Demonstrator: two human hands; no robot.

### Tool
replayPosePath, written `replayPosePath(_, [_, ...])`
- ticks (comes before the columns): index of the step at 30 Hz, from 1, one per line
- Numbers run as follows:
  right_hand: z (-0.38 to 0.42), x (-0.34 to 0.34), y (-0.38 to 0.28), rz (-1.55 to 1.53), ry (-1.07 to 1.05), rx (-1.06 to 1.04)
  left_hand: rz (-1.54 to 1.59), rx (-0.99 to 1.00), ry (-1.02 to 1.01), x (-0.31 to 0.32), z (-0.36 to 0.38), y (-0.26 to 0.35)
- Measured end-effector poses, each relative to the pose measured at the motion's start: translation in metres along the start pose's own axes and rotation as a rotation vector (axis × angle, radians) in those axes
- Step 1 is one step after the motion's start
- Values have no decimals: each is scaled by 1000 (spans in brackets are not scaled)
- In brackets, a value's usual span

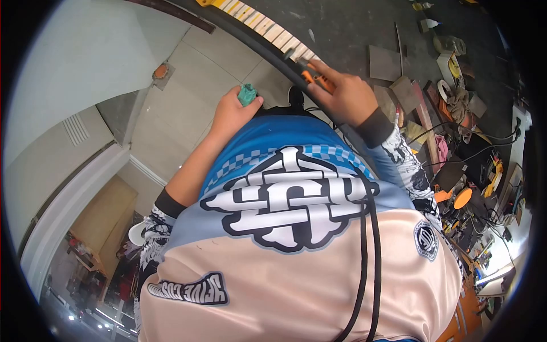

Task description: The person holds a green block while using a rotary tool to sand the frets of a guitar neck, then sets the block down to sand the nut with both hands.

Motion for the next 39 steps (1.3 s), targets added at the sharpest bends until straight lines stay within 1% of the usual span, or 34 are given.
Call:
replayPosePath(3, [8, -16, -25, -187, -178, -56, 16, -27, -36, 5, 1, 11])
replayPosePath(4, [8, -17, -31, -238, -161, -95, 16, -21, -44, 6, 0, 11])
replayPosePath(7, [9, -18, -37, -196, -200, -114, 8, -11, -66, 12, -1, 11])
replayPosePath(11, [13, -17, -36, -206, -169, -122, -11, -15, -76, 15, -2, 11])
replayPosePath(17, [20, -18, -35, -153, -189, -95, -65, 15, -70, 17, -2, 10])
replayPosePath(20, [16, -9, -13, -114, -92, 13, -82, -11, -69, 17, -3, 5])
replayPosePath(24, [6, 20, 31, 182, -32, 87, -101, -16, -44, 15, 0, 5])
replayPosePath(27, [4, 31, 42, 215, 10, 82, -96, -16, -34, 17, 2, 3])
replayPosePath(30, [6, 35, 34, 244, 13, 0, -101, -10, -12, 18, 3, 1])
replayPosePath(33, [4, 37, 28, 267, -11, -38, -126, -64, -13, 17, 3, -2])
replayPosePath(39, [-2, 38, 38, 265, 23, 27, -118, -94, 6, 15, 5, -2])
Point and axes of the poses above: each hand's wrist, its own z-axis away from the middle knuckle, its own x-axis out of the palm, y = z × x, the point moved 3 cm from there along -z, towards the middle knuckle, and after that the axes turned 14 degrees about z, right-handed, at the moved point
